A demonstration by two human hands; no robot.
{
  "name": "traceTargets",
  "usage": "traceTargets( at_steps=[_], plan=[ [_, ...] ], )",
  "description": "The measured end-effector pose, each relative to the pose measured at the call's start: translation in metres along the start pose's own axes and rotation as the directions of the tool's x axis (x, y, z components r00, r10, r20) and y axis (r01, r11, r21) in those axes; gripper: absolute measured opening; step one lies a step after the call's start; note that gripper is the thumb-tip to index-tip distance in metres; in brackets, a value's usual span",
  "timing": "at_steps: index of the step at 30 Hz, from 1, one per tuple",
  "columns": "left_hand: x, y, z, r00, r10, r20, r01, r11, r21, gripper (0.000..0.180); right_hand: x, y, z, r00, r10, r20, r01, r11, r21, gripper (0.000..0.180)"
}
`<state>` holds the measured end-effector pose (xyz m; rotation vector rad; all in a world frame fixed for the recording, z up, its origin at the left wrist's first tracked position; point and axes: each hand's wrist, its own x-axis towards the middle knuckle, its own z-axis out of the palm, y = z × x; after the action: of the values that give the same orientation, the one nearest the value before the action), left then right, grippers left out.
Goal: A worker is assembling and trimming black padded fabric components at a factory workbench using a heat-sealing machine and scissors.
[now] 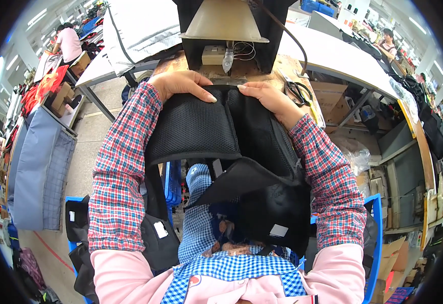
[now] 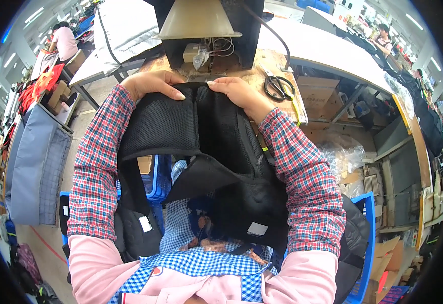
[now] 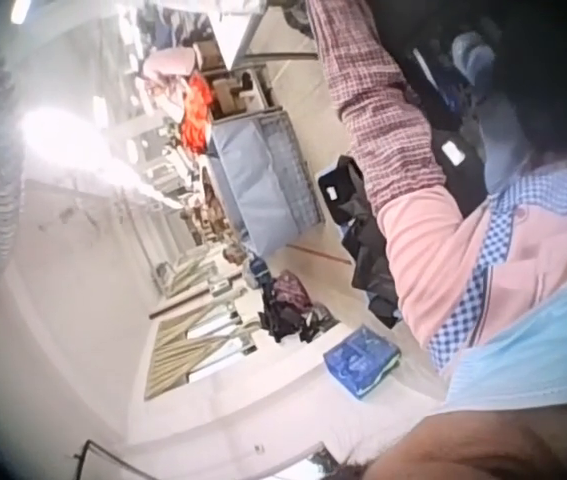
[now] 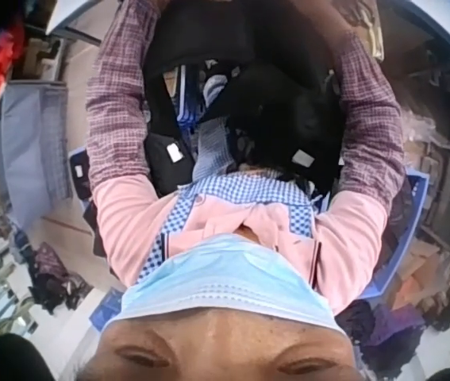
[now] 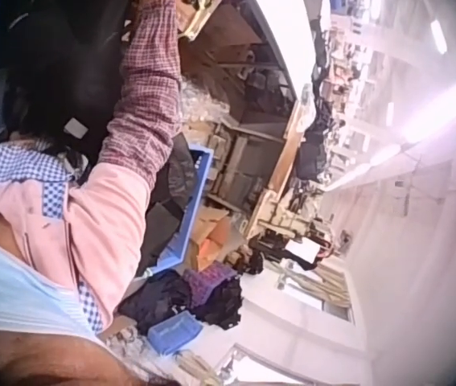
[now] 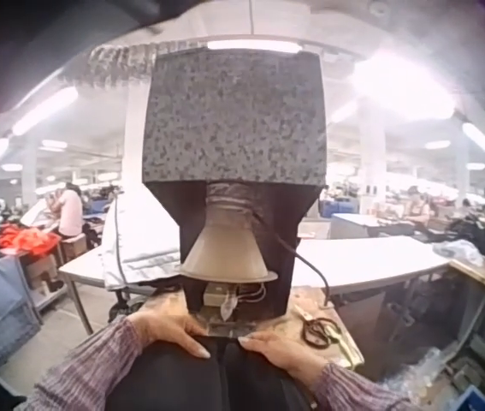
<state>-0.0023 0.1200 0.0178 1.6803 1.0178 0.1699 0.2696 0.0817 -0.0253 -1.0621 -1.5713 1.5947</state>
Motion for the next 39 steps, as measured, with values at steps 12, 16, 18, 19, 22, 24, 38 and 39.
traceTargets(
  at_steps=[12, 16, 18, 19, 22, 24, 38, 39],
  plan=[
    [0.001, 0.011, -0.010, 0.983, -0.090, -0.157, 0.076, 0.993, -0.094, 0.069, 0.042, -0.003, -0.011, 0.988, -0.110, -0.107, 0.092, 0.983, -0.156, 0.036],
    [0.005, -0.001, -0.014, 0.959, -0.093, -0.268, 0.067, 0.992, -0.107, 0.068, 0.046, 0.000, -0.011, 0.986, -0.151, -0.077, 0.140, 0.982, -0.126, 0.035],
    [0.007, -0.003, -0.018, 0.969, -0.083, -0.234, 0.058, 0.992, -0.111, 0.069, 0.046, 0.002, -0.013, 0.980, -0.189, -0.058, 0.179, 0.974, -0.140, 0.034],
    [0.008, -0.001, -0.017, 0.978, -0.074, -0.197, 0.052, 0.992, -0.115, 0.069, 0.046, 0.003, -0.015, 0.981, -0.187, -0.060, 0.177, 0.974, -0.142, 0.034],
    [0.008, -0.001, -0.018, 0.989, 0.005, -0.150, -0.012, 0.999, -0.047, 0.064, 0.042, -0.001, -0.013, 0.975, -0.206, -0.078, 0.185, 0.959, -0.216, 0.035],
    [0.004, 0.006, -0.018, 0.985, 0.002, -0.170, -0.006, 1.000, -0.024, 0.063, 0.037, -0.006, -0.012, 0.985, -0.134, -0.112, 0.110, 0.973, -0.204, 0.038],
    [0.011, 0.014, -0.025, 0.968, 0.042, -0.249, 0.007, 0.981, 0.194, 0.054, 0.050, -0.005, -0.023, 0.979, -0.182, -0.095, 0.146, 0.943, -0.299, 0.036],
    [0.011, 0.016, -0.025, 0.967, 0.043, -0.252, 0.003, 0.984, 0.178, 0.054, 0.050, -0.004, -0.024, 0.982, -0.163, -0.099, 0.132, 0.956, -0.262, 0.036]
  ],
)
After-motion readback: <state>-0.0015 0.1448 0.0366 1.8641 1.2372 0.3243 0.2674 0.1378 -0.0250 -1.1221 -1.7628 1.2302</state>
